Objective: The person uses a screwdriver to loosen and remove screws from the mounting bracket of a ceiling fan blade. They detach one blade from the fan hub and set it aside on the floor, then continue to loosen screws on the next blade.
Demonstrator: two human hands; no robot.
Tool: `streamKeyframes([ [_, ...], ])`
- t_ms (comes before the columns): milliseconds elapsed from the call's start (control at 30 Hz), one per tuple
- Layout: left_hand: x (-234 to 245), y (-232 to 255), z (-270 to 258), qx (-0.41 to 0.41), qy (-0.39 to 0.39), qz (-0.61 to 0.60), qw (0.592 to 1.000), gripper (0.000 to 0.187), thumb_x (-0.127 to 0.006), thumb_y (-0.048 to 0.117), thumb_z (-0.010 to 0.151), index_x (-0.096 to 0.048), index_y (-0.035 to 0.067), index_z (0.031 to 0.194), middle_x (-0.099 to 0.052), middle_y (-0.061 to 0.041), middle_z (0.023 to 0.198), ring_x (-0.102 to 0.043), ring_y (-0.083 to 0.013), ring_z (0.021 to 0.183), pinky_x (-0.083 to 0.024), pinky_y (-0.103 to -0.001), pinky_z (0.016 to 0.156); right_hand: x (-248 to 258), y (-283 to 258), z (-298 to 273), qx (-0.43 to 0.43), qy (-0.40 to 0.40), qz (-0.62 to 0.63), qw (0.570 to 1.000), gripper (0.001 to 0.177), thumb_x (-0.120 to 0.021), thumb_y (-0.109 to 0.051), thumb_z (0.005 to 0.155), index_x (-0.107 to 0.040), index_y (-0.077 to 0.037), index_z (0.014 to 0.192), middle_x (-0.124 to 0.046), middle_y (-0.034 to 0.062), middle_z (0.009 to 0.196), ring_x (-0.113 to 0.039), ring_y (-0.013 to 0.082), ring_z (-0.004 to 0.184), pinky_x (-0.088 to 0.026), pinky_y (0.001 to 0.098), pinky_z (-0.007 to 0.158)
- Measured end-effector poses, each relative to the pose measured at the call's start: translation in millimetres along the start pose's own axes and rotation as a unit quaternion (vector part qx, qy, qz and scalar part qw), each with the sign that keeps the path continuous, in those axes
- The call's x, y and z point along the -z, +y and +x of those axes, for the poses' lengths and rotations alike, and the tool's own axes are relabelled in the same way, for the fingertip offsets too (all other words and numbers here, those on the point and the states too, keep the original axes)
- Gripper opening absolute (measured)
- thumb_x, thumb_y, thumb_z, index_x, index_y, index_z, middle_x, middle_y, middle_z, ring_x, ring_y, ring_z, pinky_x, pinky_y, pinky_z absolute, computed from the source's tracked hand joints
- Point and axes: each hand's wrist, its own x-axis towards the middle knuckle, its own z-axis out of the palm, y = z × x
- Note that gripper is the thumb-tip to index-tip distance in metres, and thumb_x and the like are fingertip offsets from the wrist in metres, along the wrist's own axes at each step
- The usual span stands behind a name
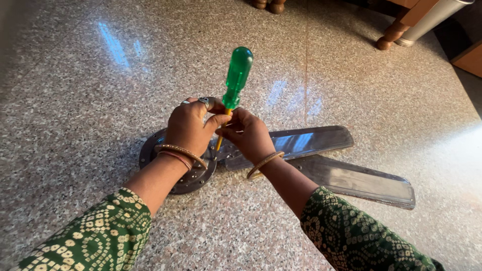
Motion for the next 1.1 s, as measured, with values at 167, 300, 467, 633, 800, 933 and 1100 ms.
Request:
streamKeyframes([
  [167,2,-1,1,0.002,-0.001,0.03,1.0,0.033,-0.088,0.035,0.076,-0.076,0.011,0.095,-0.077,-0.006,0.089,-0.071,-0.0294,0.087,-0.054,-0.044,0.077,0,-7,-4,-0.016,0.014,-0.084,0.996,0.025,-0.083,-0.015,0.085,-0.068,-0.003,0.101,-0.079,0.0059,0.09,-0.076,0.0112,0.084,-0.06,0.0276,0.074],
  [300,5,-3,1,-0.005,-0.009,0.032,0.999,0.03,-0.085,0.036,0.08,-0.078,0.014,0.099,-0.077,-0.009,0.09,-0.072,-0.0303,0.086,-0.056,-0.044,0.076,-1,-5,-4,0.006,0.019,-0.052,0.998,0.021,-0.08,-0.014,0.088,-0.07,-0.002,0.102,-0.08,0.0052,0.091,-0.078,0.0105,0.087,-0.062,0.0265,0.075],
  [467,2,1,-1,0.024,-0.031,0.001,0.999,0.021,-0.077,0.029,0.089,-0.079,0.015,0.105,-0.077,-0.01,0.091,-0.075,-0.0293,0.082,-0.058,-0.041,0.071,-2,5,-2,0.02,0.01,-0.026,0.999,0.029,-0.077,-0.013,0.091,-0.07,-0.003,0.117,-0.08,0.0058,0.099,-0.077,0.0119,0.093,-0.062,0.027,0.081],
  [633,5,7,-1,0.03,-0.02,-0.009,0.999,0.019,-0.077,0.026,0.089,-0.079,0.014,0.104,-0.078,-0.009,0.09,-0.076,-0.0265,0.08,-0.058,-0.039,0.069,-10,28,-1,-0.046,-0.054,-0.05,0.996,0.046,-0.082,-0.015,0.081,-0.065,-0.005,0.123,-0.076,0.0088,0.116,-0.072,0.0173,0.105,-0.062,0.0338,0.082],
  [800,13,8,-1,0.046,-0.026,-0.016,0.998,0.019,-0.079,0.027,0.087,-0.078,0.013,0.1,-0.079,-0.007,0.087,-0.077,-0.0216,0.077,-0.059,-0.035,0.067,-17,78,-11,-0.123,-0.137,-0.236,0.954,0.046,-0.072,-0.019,0.088,-0.067,-0.022,0.134,-0.073,0.006,0.127,-0.075,0.0235,0.108,-0.059,0.0371,0.096],
  [933,18,5,1,0.046,-0.037,-0.013,0.998,0.022,-0.082,0.03,0.085,-0.077,0.011,0.095,-0.079,-0.006,0.084,-0.078,-0.0194,0.073,-0.059,-0.034,0.066,-31,111,-22,0.02,-0.207,-0.349,0.914,0.048,-0.056,-0.008,0.095,-0.062,-0.024,0.139,-0.059,0.006,0.147,-0.06,0.0268,0.131,-0.051,0.0406,0.107],
  [1100,17,3,1,0.029,-0.025,-0.028,0.999,0.025,-0.082,0.029,0.084,-0.074,0.008,0.096,-0.079,-0.006,0.087,-0.078,-0.019,0.075,-0.059,-0.033,0.066,-40,112,-28,-0.019,-0.287,-0.449,0.846,0.063,-0.049,-0.002,0.093,-0.047,-0.028,0.15,-0.033,-0.0012,0.165,-0.033,0.0291,0.149,-0.041,0.0478,0.114],
])
